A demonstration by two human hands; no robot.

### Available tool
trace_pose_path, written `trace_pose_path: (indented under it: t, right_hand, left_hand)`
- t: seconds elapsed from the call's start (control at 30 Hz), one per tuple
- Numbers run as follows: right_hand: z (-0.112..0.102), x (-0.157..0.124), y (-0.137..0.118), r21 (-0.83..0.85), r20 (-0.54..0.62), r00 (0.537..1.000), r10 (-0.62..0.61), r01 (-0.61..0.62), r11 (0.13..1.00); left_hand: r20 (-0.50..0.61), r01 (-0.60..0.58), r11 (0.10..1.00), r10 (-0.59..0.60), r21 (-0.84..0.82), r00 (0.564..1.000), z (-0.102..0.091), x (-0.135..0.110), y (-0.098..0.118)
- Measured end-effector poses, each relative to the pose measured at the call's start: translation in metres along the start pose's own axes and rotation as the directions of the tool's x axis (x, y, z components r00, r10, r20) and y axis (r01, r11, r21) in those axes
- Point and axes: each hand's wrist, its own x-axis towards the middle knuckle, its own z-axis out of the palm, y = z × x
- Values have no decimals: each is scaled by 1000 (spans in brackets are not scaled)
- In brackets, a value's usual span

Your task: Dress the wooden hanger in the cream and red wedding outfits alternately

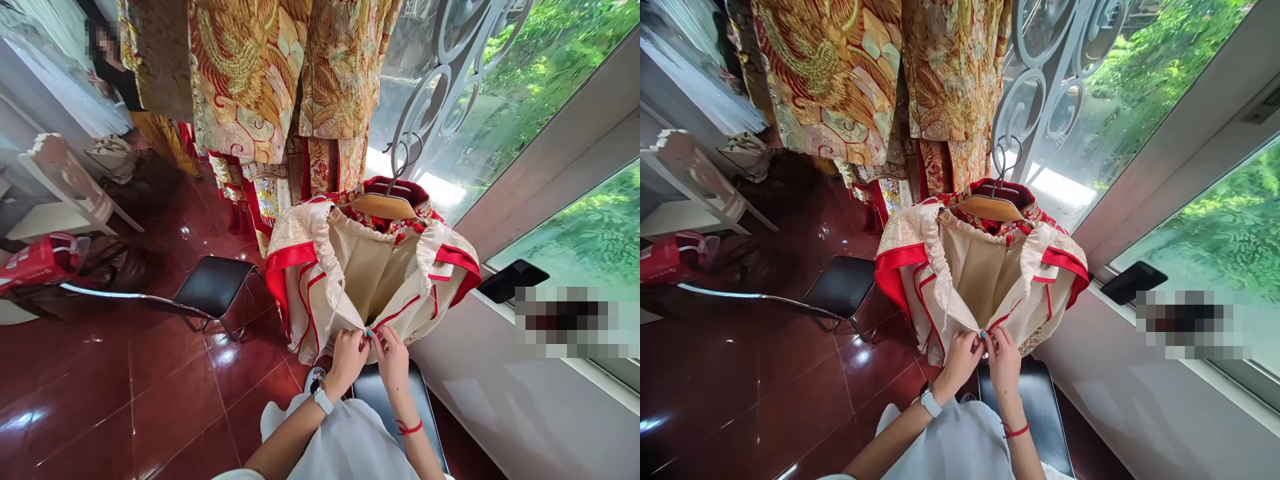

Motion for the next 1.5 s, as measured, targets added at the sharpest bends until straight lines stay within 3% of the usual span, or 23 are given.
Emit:
trace_pose_path:
  t: [0.13,0.2,0.3,0.33,0.4,0.47,0.63,0.83,0.97,1.17,1.3,1.4,1.5]
  right_hand:
    - [-7,5,-9,93,158,972,172,-188,978]
    - [-8,7,-12,193,309,890,336,-405,894]
    - [-5,11,-17,397,539,691,482,-713,578]
    - [-1,12,-19,476,575,659,484,-751,458]
    - [7,14,-25,621,583,674,454,-730,286]
    - [15,17,-35,704,542,717,438,-672,229]
    - [14,22,-70,727,448,750,486,-623,290]
    - [-1,45,-101,754,350,837,420,-518,404]
    - [2,52,-100,728,387,819,425,-554,404]
    - [-3,41,-88,662,421,812,405,-580,475]
    - [-7,52,-90,630,412,805,426,-590,504]
    - [-8,71,-102,661,333,826,455,-549,512]
    - [-10,94,-125,730,276,861,427,-477,490]
  left_hand:
    - [13,-6,999,5,36,1000,0,-1,-1]
    - [15,-20,999,20,44,1000,1,-1,-3]
    - [-4,-29,999,29,29,1000,3,-1,-6]
    - [-10,-37,999,37,19,999,5,-1,-7]
    - [-11,-63,998,63,-5,998,7,0,-9]
    - [-10,-86,996,86,-31,996,8,2,-10]
    - [-68,-55,998,54,-17,996,7,10,-8]
    - [-45,4,999,-2,33,999,17,18,-8]
    - [-70,7,1000,-8,-19,998,3,23,-6]
    - [-135,-34,999,32,-17,990,-27,34,13]
    - [-88,-50,999,50,1,995,-21,39,20]
    - [-69,-98,995,99,16,993,-16,38,21]
    - [-122,-80,997,80,3,989,-22,41,24]
